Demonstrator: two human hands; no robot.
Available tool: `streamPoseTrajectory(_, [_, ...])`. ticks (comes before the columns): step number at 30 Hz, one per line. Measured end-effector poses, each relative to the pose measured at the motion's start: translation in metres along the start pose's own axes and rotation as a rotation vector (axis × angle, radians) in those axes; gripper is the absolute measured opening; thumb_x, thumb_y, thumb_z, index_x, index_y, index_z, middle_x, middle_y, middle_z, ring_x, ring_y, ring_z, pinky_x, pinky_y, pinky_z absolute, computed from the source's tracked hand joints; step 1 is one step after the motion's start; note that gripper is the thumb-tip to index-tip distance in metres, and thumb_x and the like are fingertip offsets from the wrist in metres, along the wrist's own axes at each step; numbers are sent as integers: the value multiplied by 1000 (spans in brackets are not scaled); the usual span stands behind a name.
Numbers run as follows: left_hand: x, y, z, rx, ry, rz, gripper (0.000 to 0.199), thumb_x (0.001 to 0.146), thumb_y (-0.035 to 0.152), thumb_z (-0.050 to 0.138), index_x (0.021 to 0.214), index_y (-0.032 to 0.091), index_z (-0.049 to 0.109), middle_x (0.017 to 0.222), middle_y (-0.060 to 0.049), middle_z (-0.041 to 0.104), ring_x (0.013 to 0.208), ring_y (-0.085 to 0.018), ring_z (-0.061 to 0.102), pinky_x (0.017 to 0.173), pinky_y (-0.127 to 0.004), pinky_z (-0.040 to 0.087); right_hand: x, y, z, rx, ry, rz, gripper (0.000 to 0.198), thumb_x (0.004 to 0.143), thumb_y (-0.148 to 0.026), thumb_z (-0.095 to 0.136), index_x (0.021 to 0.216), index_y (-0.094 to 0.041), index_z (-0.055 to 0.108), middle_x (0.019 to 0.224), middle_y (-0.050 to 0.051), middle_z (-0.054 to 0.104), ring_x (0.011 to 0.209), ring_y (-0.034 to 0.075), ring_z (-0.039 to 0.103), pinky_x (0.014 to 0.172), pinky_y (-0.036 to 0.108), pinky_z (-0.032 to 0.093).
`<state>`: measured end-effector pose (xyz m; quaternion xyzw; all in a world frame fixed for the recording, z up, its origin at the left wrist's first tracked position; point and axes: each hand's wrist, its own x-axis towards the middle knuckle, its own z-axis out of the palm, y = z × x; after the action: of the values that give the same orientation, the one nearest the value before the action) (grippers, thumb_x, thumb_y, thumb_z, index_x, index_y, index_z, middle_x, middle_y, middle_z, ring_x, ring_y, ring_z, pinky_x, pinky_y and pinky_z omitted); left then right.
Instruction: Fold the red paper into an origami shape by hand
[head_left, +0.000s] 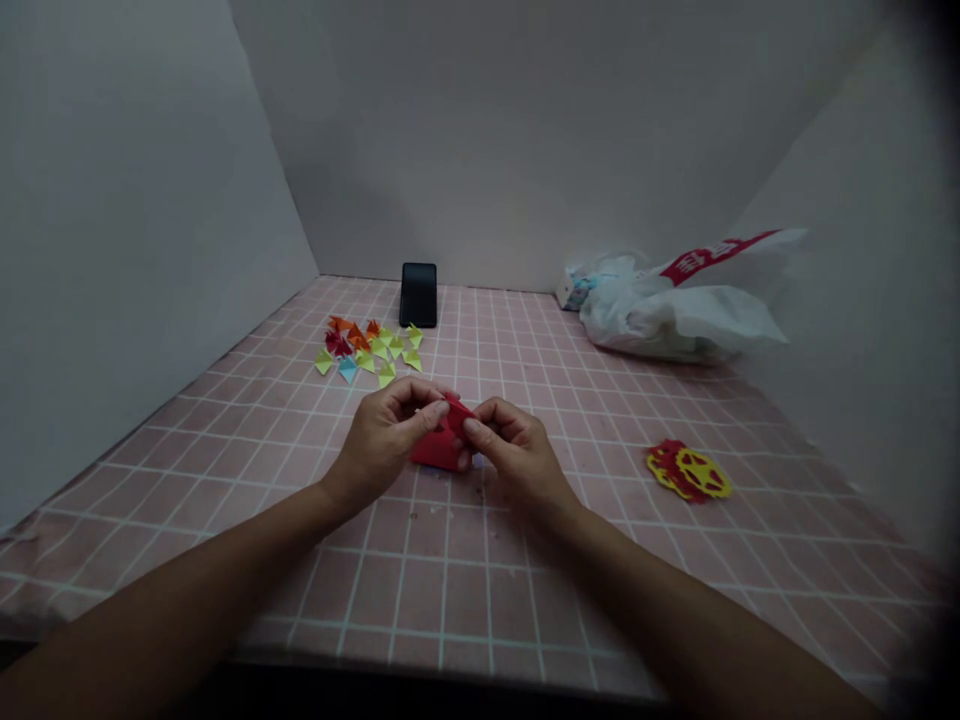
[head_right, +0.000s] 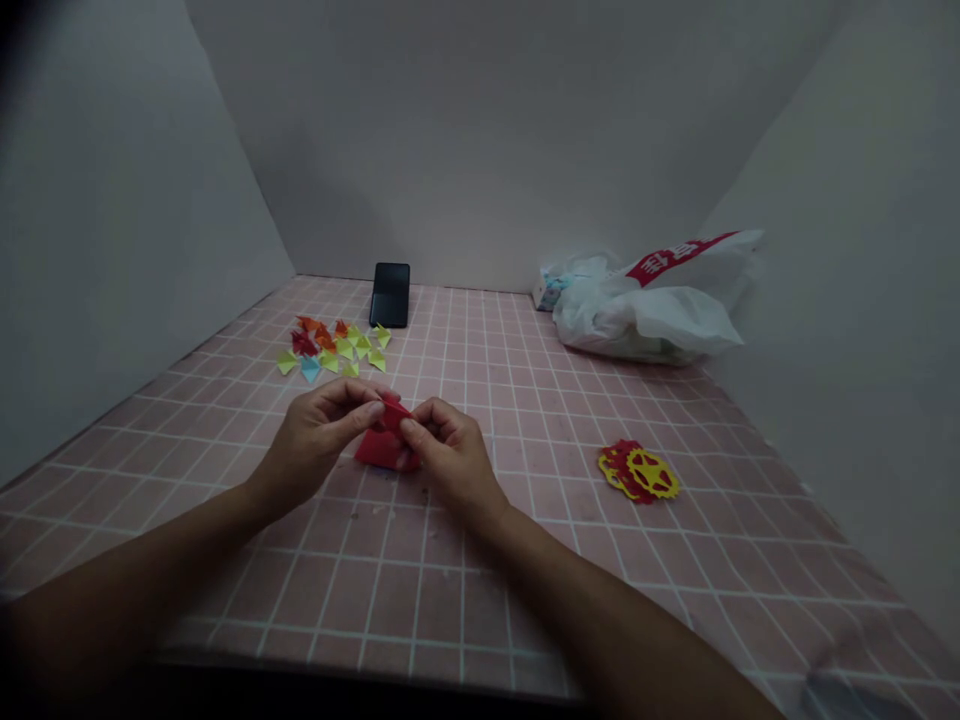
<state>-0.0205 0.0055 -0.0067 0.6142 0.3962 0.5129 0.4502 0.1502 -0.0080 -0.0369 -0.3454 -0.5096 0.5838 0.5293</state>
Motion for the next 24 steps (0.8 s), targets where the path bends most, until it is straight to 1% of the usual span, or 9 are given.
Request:
streamPoseTrajectory(2, [0,1,0,-23,20,-16,10,80,26,71,77,18,67,94,-5,72,84,-18,67,79,-33,55,0,-1,0,-8,-13,14,23,86,-37,73,76,-20,61,67,-2,65,57,11,59,58,27,45])
streamPoseTrajectory(4, [0,1,1,-40,41,-13,9,78,25,72,75,18,66,95,-6,72,87,-18,68,80,-33,55,0,-2,0,-16,-37,34,25,85,-39,73,75,-20,60,67,-2,64,55,11,59,57,27,45])
streamPoseTrajectory(7, [0,1,1,-75,37,-10,9,76,23,72,72,18,66,94,-6,73,89,-19,68,82,-33,55,0,-4,1,-15,-69,65,27,84,-41,74,74,-20,59,66,-3,62,54,11,58,56,27,45])
streamPoseTrajectory(11, [2,0,1,-79,41,-22,10,75,22,73,71,18,65,86,-3,71,80,-16,66,78,-31,55,0,-5,1,-12,-88,65,28,83,-41,75,74,-20,59,65,-3,63,54,11,58,56,26,45])
streamPoseTrajectory(16, [2,0,-2,-100,-5,-33,10,77,23,73,72,17,66,96,-5,72,90,-18,68,84,-33,54,0,-5,0,-9,-144,68,27,85,-42,73,76,-20,60,59,-3,64,53,12,58,57,26,42])
streamPoseTrajectory(20, [3,0,-3,-109,-14,-50,11,76,23,74,70,17,66,88,-4,71,80,-16,65,75,-30,54,1,-4,-1,-10,-166,101,28,84,-44,73,77,-20,59,58,-3,64,52,12,57,57,26,41])
streamPoseTrajectory(24, [4,1,-1,-104,2,-56,11,74,23,74,68,18,66,84,-4,70,77,-15,64,73,-29,53,2,-3,-2,-1,-187,116,27,84,-44,72,78,-21,59,59,-3,63,52,12,56,56,26,41])
